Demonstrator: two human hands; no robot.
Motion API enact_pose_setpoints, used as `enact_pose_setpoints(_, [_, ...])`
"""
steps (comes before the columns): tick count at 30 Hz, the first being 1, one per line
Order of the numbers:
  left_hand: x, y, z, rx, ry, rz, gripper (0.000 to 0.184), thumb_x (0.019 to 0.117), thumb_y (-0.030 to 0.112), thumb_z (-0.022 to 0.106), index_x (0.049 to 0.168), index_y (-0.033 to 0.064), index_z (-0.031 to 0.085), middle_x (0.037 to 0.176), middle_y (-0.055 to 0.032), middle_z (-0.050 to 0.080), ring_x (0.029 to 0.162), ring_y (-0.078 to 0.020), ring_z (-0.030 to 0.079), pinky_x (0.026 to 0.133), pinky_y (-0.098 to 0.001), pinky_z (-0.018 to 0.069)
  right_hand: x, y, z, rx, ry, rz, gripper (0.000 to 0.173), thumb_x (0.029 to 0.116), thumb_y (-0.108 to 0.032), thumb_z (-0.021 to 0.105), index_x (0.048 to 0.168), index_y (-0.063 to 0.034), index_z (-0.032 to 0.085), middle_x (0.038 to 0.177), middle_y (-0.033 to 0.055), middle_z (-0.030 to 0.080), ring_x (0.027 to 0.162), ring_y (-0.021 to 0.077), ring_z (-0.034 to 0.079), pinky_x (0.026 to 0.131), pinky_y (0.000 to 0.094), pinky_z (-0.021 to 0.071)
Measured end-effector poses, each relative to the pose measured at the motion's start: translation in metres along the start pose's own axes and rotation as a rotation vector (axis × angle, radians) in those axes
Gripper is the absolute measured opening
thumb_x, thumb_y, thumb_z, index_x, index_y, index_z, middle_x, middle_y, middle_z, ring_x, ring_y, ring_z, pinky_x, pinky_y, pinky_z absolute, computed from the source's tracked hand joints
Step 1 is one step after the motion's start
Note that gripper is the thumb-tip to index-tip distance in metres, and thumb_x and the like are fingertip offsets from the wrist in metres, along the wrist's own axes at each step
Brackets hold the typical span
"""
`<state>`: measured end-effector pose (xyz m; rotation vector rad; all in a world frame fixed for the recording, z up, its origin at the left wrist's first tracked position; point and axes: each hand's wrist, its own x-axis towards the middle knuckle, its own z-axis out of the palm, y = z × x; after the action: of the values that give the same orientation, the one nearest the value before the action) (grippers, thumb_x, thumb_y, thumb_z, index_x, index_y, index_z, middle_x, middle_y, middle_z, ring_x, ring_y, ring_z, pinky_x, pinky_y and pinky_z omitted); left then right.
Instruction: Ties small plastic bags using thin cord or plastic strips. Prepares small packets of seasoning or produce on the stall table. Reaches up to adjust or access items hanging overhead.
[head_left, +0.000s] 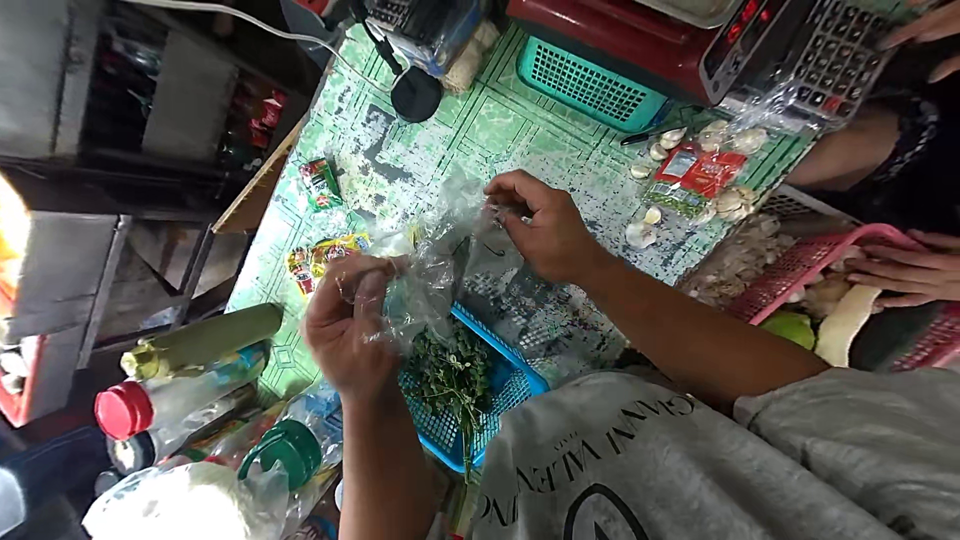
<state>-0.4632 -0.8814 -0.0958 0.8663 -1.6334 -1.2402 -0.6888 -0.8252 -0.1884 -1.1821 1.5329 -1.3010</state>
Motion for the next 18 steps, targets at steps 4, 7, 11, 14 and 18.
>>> enact_pose_setpoints(4, [-0.001,0.000,-0.001,-0.030,0.038,0.047,0.016,0.1011,0.014,0.062,0.110,0.0169,0.074,0.104,0.0027,0.074,0.094,-0.0122,0.071,0.085,-0.0323,0.0608,0.010,0.006,-0.008,-0.125,-0.023,-0.012,0.032,0.0973,0.000,0.055,0.127,-0.0065,0.063,0.119,0.0073,0.070,0.105,0.0146,0.069,0.092,0.0361,0.0584])
enact_pose_setpoints(7, [-0.004,0.008,-0.003,-0.038,-0.009,0.046,0.016,0.1001,0.020,0.066,0.112,0.0217,0.076,0.107,0.0041,0.075,0.099,-0.0116,0.071,0.089,-0.0322,0.0598,0.013,0.019,-0.018,-0.168,0.110,-0.041,0.033,0.0953,0.001,0.051,0.123,-0.0056,0.067,0.123,0.0101,0.069,0.098,0.0162,0.068,0.084,0.0354,0.0578])
enact_pose_setpoints(11, [0.004,-0.005,-0.007,0.075,-0.004,-0.008,0.015,0.1033,0.022,0.060,0.109,0.0222,0.074,0.104,0.0073,0.075,0.095,-0.0087,0.071,0.086,-0.0297,0.0599,0.015,0.023,-0.024,-0.203,0.170,-0.016,0.030,0.0936,0.001,0.046,0.107,-0.0044,0.073,0.104,0.0093,0.070,0.092,0.0144,0.066,0.081,0.0320,0.0543])
enact_pose_setpoints(14, [0.008,-0.012,-0.010,-0.006,0.000,0.004,0.016,0.1031,0.016,0.060,0.111,0.0170,0.074,0.106,0.0014,0.076,0.096,-0.0139,0.073,0.087,-0.0338,0.0615,0.021,0.027,-0.027,-0.335,0.183,-0.073,0.025,0.0933,-0.003,0.046,0.087,-0.0022,0.070,0.082,0.0093,0.064,0.079,0.0199,0.062,0.070,0.0381,0.0507])
enact_pose_setpoints(18, [0.019,-0.002,-0.018,-0.075,0.315,-0.102,0.021,0.1047,0.005,0.045,0.103,0.0115,0.065,0.092,0.0000,0.074,0.086,-0.0142,0.072,0.082,-0.0347,0.0619,0.019,0.037,-0.044,-0.322,0.138,0.084,0.027,0.0950,-0.006,0.044,0.083,0.0013,0.068,0.072,0.0130,0.063,0.069,0.0255,0.062,0.064,0.0497,0.0490])
